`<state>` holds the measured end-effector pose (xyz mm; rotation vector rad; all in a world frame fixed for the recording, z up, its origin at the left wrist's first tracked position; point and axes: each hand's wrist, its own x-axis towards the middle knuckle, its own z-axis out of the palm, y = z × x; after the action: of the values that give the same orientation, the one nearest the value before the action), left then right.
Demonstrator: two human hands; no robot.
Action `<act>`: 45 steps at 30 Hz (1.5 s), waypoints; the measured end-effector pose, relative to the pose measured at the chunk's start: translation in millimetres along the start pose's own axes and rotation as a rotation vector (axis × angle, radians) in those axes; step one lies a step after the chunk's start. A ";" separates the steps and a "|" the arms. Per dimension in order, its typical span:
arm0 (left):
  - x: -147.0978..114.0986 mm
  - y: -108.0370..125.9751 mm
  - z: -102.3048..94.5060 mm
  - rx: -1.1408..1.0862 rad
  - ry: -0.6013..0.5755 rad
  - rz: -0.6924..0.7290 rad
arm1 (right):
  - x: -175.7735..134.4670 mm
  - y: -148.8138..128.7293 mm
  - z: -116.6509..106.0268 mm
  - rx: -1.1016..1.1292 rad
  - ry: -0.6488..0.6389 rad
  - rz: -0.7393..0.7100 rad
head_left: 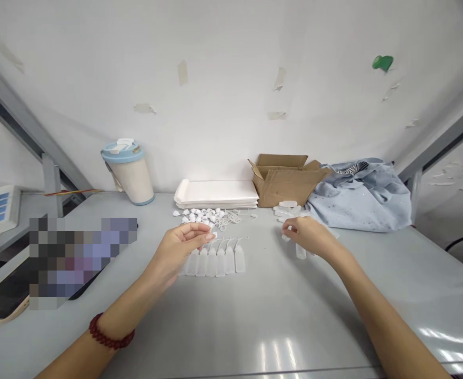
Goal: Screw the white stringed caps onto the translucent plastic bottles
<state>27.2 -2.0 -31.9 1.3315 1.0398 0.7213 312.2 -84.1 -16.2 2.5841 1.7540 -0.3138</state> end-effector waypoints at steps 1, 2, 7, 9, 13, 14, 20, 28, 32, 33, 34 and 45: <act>-0.9 0.6 1.3 -0.003 -0.009 -0.007 | -1.3 -2.2 0.0 0.007 -0.006 -0.014; -1.7 1.1 2.4 -0.007 -0.016 -0.011 | -2.6 -4.2 -0.1 0.011 -0.010 -0.026; -3.3 -0.1 3.9 -0.024 -0.020 0.007 | -3.8 -8.4 1.5 -0.031 0.014 -0.001; -3.5 -1.2 3.3 -0.031 -0.024 0.013 | -2.6 -8.3 2.9 -0.052 0.028 0.021; -4.8 -1.9 3.4 -0.057 -0.040 0.007 | -2.4 -11.0 4.5 -0.065 0.039 0.024; -5.3 -1.8 3.9 -0.060 -0.043 0.003 | -3.1 -12.4 4.5 -0.064 0.038 0.012; -6.5 -1.2 6.2 -0.074 -0.046 -0.023 | -9.4 -20.2 2.4 -0.014 0.026 -0.145; -6.0 -3.9 5.8 -0.059 -0.073 -0.026 | -6.5 -13.5 4.1 -0.023 0.028 -0.148; -6.8 -4.5 7.7 -0.059 -0.079 -0.028 | -4.9 -15.5 10.7 -0.075 0.044 -0.159; -6.9 -5.0 7.8 -0.058 -0.083 -0.026 | -4.8 -16.8 12.4 -0.088 0.047 -0.169; -6.9 -5.6 7.9 -0.056 -0.087 -0.025 | -5.0 -18.2 14.0 -0.100 0.050 -0.178; -6.2 -7.4 11.7 -0.075 -0.089 -0.034 | -16.7 -36.4 21.4 -0.136 0.108 -0.250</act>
<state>34.2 -13.6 -38.9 1.2673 0.9527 0.6635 269.2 -88.3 -30.3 2.3331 2.0592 -0.0528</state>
